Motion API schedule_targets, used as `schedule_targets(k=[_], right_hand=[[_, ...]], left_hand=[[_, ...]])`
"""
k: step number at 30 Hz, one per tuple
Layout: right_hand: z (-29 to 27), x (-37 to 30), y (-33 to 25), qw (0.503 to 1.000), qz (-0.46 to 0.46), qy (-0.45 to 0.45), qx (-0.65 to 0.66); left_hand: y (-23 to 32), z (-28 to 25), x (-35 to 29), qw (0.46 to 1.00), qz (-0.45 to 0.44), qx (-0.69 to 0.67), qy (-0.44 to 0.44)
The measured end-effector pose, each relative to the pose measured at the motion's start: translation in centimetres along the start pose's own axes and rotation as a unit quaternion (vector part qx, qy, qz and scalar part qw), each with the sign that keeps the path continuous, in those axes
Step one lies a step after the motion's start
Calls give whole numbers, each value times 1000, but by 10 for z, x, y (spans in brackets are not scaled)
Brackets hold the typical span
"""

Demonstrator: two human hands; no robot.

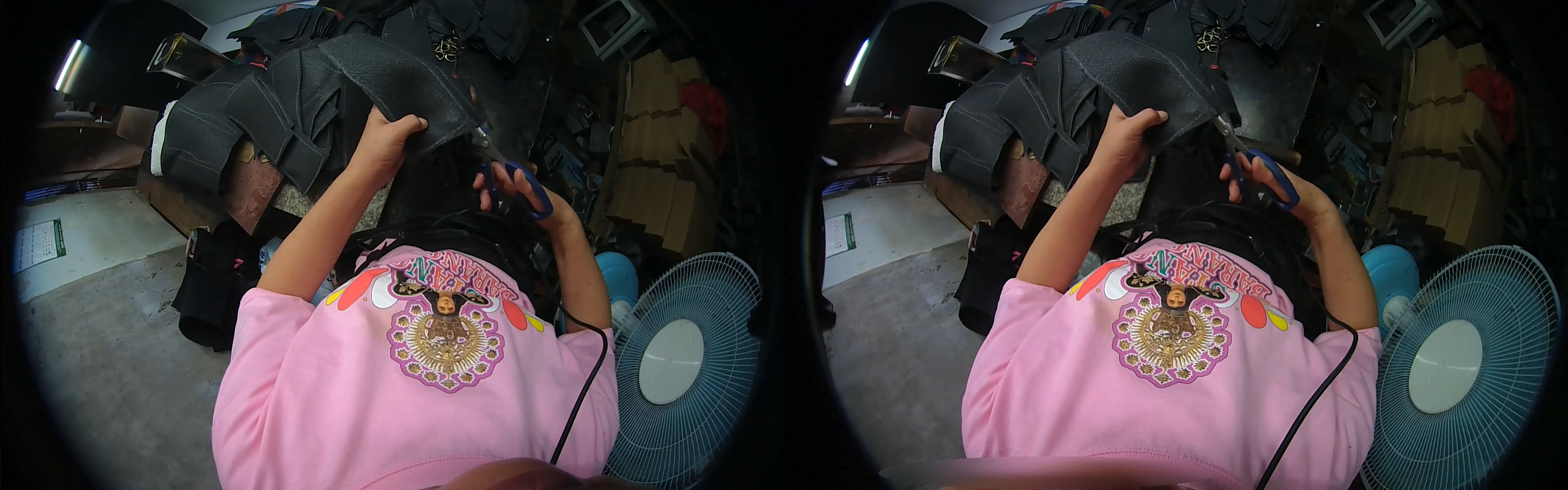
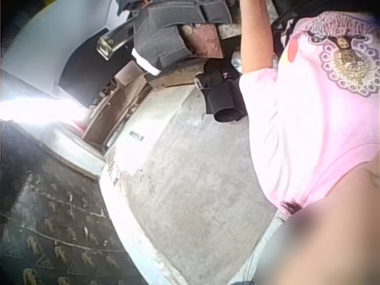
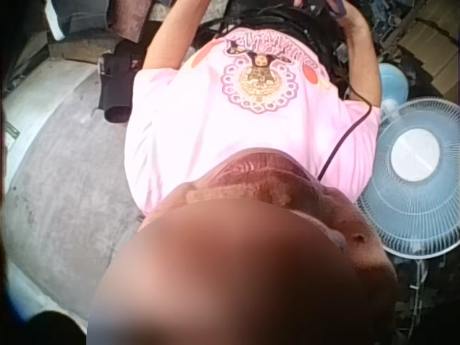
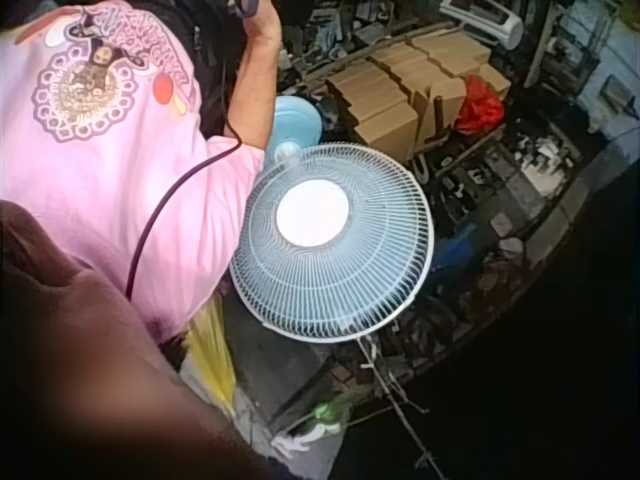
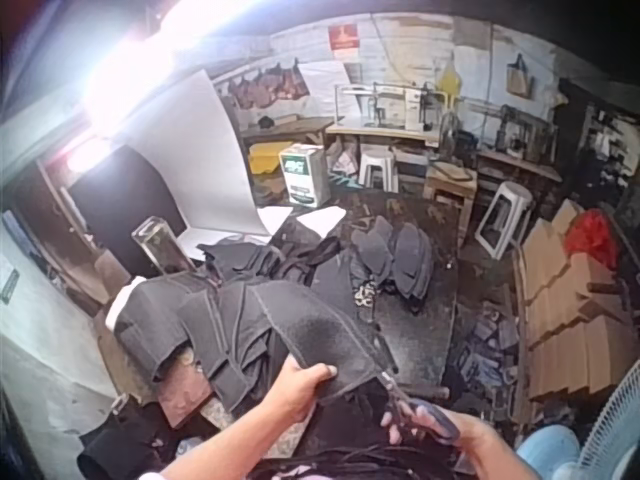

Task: The person uses shears to cut multiple pieces of black fabric on a worktable. They repeatedly pick up fabric pieces, align them, cut along marked lines, and place the cut pieces back on the table.

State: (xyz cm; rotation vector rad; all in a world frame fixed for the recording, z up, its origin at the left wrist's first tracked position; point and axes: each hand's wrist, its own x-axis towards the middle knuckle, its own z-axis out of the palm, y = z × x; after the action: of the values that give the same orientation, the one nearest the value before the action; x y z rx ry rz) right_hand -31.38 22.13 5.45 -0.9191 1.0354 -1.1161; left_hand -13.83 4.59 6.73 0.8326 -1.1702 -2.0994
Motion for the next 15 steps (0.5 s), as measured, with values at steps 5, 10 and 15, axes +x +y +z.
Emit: schedule_targets(k=[5, 10, 15], right_hand=[[-10, -6, -1, 997, 64, 28, -41], [-6, -10, 1, 996, 56, 55, -33], [2, -2, 2, 998, -9, 57, -9]], left_hand=[[-3, -3, 2, 1000, 23, -4, 13], [-9, -7, -1, 999, 15, 39, 24], [-22, 0, -10, 997, 6, 59, -50]])
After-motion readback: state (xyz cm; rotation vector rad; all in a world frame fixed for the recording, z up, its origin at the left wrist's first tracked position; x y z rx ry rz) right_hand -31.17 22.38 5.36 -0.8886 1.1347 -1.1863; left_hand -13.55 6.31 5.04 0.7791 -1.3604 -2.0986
